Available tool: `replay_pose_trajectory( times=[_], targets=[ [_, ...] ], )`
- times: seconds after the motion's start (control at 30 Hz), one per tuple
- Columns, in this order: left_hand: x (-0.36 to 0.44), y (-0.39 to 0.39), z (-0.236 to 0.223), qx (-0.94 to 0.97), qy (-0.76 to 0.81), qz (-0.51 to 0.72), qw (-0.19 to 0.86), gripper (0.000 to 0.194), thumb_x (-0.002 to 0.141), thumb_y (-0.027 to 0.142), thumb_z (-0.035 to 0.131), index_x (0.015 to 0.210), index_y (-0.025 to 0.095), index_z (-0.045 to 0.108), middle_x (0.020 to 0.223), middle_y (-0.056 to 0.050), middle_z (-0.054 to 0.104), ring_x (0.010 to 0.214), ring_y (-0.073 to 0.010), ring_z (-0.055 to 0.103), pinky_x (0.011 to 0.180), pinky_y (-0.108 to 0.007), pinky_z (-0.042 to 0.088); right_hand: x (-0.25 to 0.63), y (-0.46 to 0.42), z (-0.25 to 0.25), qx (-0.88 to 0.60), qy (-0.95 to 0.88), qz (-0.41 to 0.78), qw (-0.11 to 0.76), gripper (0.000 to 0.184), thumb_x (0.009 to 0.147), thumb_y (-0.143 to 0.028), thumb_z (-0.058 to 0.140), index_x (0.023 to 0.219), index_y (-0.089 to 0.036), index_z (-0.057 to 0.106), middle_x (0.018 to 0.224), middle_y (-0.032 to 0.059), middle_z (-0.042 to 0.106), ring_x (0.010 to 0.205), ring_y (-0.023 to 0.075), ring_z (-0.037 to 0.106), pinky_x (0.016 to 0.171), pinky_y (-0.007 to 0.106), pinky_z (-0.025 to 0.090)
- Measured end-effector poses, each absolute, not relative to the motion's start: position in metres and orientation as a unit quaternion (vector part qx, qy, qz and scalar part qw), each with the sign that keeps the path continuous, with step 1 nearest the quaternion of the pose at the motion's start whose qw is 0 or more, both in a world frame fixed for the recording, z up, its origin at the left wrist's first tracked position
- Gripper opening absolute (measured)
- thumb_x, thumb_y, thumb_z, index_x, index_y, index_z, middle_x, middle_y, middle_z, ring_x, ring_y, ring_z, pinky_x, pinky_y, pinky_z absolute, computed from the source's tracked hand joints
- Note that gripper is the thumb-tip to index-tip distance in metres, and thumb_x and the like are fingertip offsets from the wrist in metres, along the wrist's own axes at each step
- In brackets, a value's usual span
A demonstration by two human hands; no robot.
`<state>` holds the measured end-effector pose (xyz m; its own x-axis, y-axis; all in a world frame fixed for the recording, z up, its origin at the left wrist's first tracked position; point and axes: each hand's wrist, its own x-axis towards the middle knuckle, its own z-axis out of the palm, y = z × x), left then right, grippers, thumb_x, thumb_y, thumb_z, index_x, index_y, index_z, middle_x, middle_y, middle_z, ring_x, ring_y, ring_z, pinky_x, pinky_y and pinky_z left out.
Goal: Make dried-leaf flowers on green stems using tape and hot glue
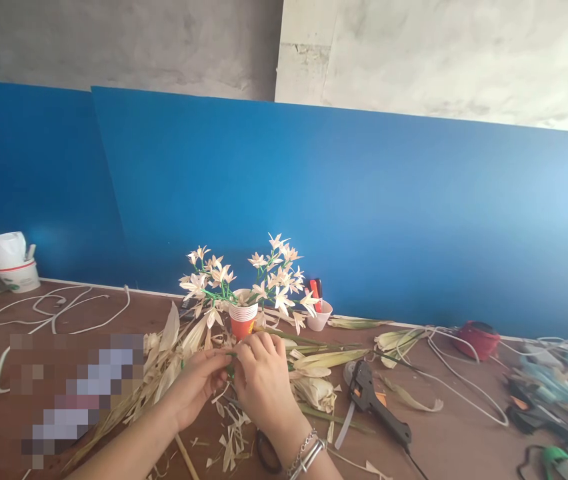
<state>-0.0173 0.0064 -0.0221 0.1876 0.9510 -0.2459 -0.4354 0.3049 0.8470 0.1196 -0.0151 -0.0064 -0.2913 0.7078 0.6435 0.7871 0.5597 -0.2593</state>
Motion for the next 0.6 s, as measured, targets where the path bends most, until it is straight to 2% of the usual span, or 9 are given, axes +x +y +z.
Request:
replay_pose_trajectory(
  times=[0.17,0.33,0.6],
  targets=[
    [-0.014,0.003,-0.023,0.298,0.394,0.493,0.716,0.017,0.052,0.018,0.076,0.064,0.011,0.066,0.055,0.002,0.059,0.046,-0.0041,0.05,0.045,-0.014,0.036,0.122,-0.01,-0.013,-0.46,-0.793,-0.086,0.39,0.012,0.078,-0.009,0.057,0.08,-0.021,0.059,0.084,0.0011,0.063,0.087,0.019,0.051,0.086,0.038,0.03],
    [-0.015,0.004,-0.021,0.397,0.399,0.504,0.655,0.019,0.058,0.027,0.075,0.065,0.013,0.065,0.048,0.003,0.057,0.046,-0.0078,0.05,0.043,-0.017,0.036,0.122,-0.012,-0.006,-0.453,-0.784,-0.059,0.421,0.012,0.078,-0.01,0.058,0.072,-0.021,0.06,0.078,-0.0007,0.064,0.083,0.017,0.052,0.09,0.038,0.029],
    [-0.025,0.01,-0.015,0.533,0.359,0.464,0.61,0.023,0.06,0.033,0.075,0.072,0.014,0.067,0.055,0.002,0.062,0.05,-0.011,0.055,0.05,-0.023,0.045,0.133,-0.01,0.009,-0.492,-0.751,0.161,0.41,0.015,0.071,-0.01,0.057,0.067,-0.021,0.066,0.074,0.0002,0.066,0.078,0.0177,0.057,0.08,0.032,0.037]
  ],
)
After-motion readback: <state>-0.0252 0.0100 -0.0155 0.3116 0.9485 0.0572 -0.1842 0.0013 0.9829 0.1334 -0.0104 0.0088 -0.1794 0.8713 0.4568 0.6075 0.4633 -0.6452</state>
